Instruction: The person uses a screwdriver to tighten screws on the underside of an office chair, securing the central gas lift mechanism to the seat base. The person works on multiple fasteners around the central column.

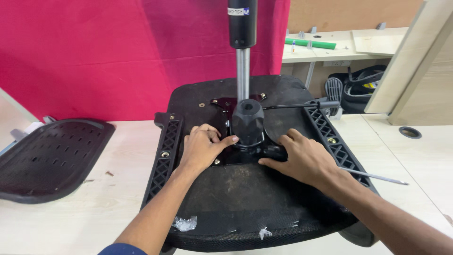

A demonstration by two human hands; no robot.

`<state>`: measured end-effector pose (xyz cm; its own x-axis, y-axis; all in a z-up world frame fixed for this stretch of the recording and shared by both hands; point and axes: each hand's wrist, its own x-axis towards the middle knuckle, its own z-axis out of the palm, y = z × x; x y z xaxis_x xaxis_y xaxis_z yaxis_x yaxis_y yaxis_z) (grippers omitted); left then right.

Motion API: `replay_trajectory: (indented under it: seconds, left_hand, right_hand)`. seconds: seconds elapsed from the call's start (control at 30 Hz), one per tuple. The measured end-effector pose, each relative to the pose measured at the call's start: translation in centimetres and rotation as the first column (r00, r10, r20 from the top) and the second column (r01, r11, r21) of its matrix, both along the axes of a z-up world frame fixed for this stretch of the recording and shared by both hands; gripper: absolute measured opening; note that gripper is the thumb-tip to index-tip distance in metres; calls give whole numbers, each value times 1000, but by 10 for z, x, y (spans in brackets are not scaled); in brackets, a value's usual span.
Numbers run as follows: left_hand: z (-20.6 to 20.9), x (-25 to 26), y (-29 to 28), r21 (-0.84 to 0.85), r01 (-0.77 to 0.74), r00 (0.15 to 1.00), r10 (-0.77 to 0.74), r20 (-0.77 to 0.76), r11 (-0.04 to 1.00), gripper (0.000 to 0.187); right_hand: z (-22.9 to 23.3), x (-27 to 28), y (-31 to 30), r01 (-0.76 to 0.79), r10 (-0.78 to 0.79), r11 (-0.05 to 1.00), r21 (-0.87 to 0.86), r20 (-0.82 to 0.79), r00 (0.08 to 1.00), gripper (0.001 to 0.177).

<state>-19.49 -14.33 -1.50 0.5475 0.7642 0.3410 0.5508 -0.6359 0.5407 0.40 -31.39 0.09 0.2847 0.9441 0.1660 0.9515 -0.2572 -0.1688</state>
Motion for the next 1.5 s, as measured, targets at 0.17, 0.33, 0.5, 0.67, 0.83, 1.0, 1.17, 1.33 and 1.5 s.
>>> replay_trajectory:
  seconds: [0.17,0.33,0.5,0.67,0.83,1.0,1.17,1.33,1.5]
  left_hand:
    - [6,-1,-7,7,-21,997,21,78,1000,53]
    - [10,-3,-20,92,-14,974,-7,226,996,43]
    - [14,-1,-29,134,-40,964,3,265,990,41]
    - [14,-2,-47,251,55,906,-154,394,966,31]
    - [3,10,-93,166,213,793,-270,547,963,18]
    - [4,38,-111,86,365,825,-365,432,927,20]
    - [14,59,-107,-92,482,842,-431,325,871,31]
    - [22,66,-108,-166,324,942,-302,147,931,28]
    - [24,65,-108,-165,343,927,-305,217,925,27]
  right_hand:
    - [9,28,-9,-151,175,965,216,-100,979,73]
    - [47,40,-24,205,-99,966,156,-511,854,62]
    - [103,45,-28,99,455,815,571,-736,500,54]
    - [125,38,-22,121,694,645,754,-645,322,48]
    - [109,20,-7,47,792,584,811,-581,185,47]
    - [101,22,3,34,826,551,834,-550,122,46]
    - [101,29,9,9,834,544,839,-542,100,42]
    - [101,28,17,19,830,557,830,-557,14,48]
    - [106,28,20,5,847,532,847,-532,-11,54]
